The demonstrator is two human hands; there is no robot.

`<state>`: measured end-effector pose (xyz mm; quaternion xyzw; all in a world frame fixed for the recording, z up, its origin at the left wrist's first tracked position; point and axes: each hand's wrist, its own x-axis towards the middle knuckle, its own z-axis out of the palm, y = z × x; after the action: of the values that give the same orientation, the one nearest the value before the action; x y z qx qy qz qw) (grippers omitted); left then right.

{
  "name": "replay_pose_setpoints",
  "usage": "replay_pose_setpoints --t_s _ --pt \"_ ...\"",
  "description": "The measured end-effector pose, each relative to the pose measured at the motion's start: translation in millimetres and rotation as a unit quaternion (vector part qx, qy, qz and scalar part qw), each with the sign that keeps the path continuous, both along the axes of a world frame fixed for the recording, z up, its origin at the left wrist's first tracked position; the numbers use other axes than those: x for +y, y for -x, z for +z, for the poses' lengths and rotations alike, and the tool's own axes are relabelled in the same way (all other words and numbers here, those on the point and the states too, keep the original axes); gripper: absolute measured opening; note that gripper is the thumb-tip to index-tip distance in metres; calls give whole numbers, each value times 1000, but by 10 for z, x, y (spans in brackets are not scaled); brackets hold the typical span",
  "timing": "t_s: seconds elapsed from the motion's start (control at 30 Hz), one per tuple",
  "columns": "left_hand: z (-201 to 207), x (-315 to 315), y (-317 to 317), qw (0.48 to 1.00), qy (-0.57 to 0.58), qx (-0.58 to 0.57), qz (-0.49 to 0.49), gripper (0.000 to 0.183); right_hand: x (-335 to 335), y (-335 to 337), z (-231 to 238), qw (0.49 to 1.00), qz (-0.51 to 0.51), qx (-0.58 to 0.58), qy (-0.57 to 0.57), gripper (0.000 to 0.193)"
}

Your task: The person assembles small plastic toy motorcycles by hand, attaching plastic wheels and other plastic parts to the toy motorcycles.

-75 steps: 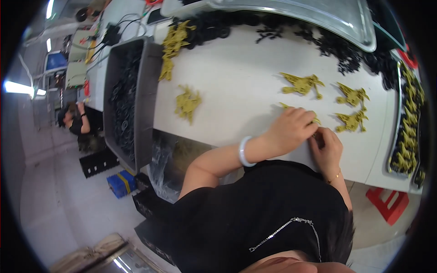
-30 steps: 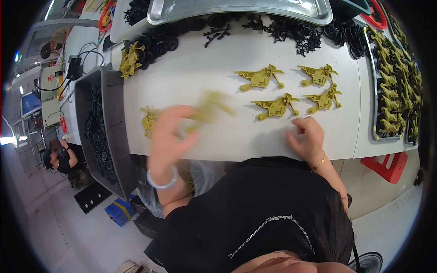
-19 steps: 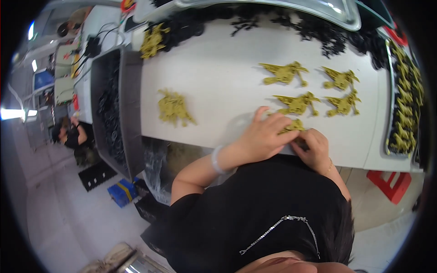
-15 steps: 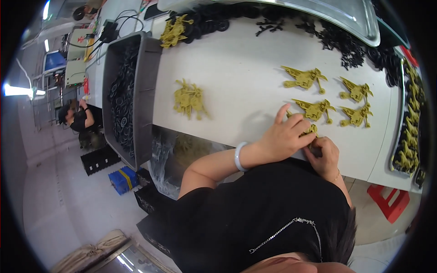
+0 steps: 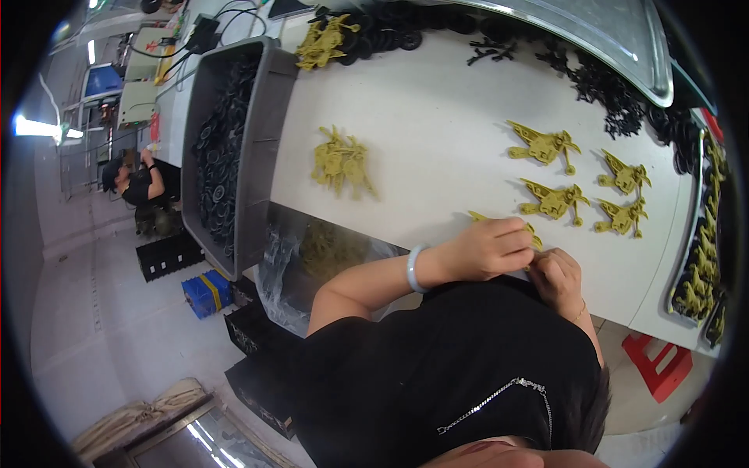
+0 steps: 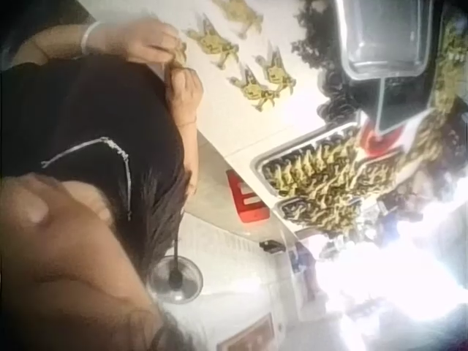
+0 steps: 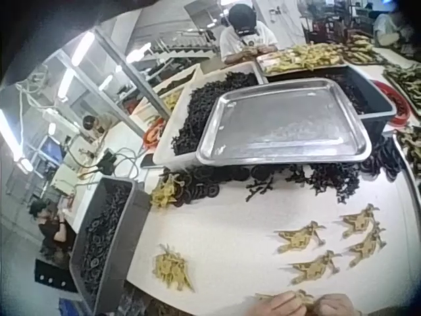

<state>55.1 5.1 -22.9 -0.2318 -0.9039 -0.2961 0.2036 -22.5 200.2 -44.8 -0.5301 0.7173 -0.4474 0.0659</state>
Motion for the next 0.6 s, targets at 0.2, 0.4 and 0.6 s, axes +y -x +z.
replay_pose_setpoints --t_s 0.2,0.4,0.6 --pt "276 -661 -90 919 -311 -45 239 16 -60 54 126 997 11 -71 -38 23" --pt "304 -1885 -477 765 -496 -97 399 16 -372 218 390 997 57 -47 -1 19" --pt "130 -2419 -709 793 -249 -198 519 25 -841 437 391 999 6 42 -31 15"
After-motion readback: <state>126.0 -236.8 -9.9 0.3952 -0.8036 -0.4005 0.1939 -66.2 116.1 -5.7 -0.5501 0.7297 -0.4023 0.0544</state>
